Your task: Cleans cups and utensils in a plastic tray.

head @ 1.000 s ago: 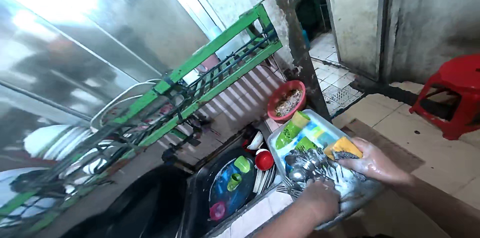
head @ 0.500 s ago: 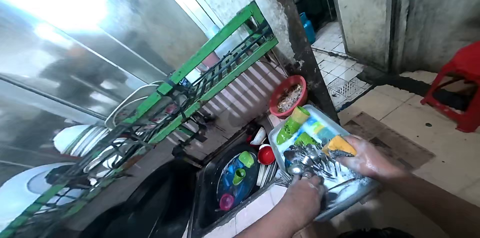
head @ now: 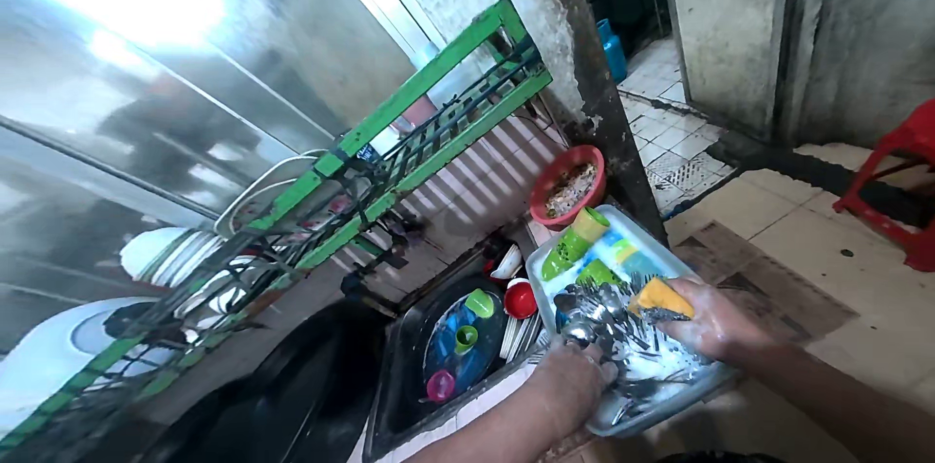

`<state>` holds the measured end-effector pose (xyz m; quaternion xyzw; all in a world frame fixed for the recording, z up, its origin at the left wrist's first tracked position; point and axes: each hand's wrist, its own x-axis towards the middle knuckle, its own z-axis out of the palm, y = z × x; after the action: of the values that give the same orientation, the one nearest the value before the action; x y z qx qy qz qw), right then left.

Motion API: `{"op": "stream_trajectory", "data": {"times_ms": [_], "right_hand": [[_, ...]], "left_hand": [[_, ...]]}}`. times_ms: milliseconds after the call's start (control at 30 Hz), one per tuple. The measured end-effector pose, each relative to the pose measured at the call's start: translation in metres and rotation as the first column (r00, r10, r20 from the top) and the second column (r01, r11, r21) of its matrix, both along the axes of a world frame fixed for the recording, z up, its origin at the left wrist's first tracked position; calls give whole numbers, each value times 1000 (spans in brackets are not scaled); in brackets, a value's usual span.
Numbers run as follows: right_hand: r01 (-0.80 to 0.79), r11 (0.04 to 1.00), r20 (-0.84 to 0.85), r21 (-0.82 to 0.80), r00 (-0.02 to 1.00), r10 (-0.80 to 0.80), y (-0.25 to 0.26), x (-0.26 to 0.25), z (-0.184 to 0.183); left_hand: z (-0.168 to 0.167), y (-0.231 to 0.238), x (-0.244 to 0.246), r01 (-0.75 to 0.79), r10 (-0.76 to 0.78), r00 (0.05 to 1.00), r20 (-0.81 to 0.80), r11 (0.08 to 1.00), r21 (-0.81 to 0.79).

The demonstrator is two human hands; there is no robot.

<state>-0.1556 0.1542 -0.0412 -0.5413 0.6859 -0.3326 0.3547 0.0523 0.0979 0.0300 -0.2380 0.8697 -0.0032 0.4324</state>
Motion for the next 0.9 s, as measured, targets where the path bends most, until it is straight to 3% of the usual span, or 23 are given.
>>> {"op": "stream_trajectory", "data": {"times_ms": [233, 367, 533, 667, 767, 900], "right_hand": [[-28, 1000, -65, -14, 997, 27, 3, 1, 2], [-32, 999, -69, 42, 997, 35, 2, 3, 5], [-129, 989, -124, 73, 983, 137, -2, 1, 1], [-98, 994, -89, 40, 991, 102, 0, 2, 1], [-76, 996, -81, 56, 994, 80, -1, 4, 3], [12, 997, -21, -81, 1000, -14, 0, 3, -9]], "left_hand": [[2, -28, -19, 36, -38, 999, -23, 996, -78], [1, -43, -12, 90, -107, 985, -131, 987, -133], [-11, -41, 18, 5, -59, 939, -338, 987, -158], [-6, -25, 31, -92, 42, 930, -366, 988, -121], [-4, -8, 25, 7, -15, 907, -420, 1000, -22], [-19, 0, -12, 106, -37, 890, -454, 986, 128]]}}
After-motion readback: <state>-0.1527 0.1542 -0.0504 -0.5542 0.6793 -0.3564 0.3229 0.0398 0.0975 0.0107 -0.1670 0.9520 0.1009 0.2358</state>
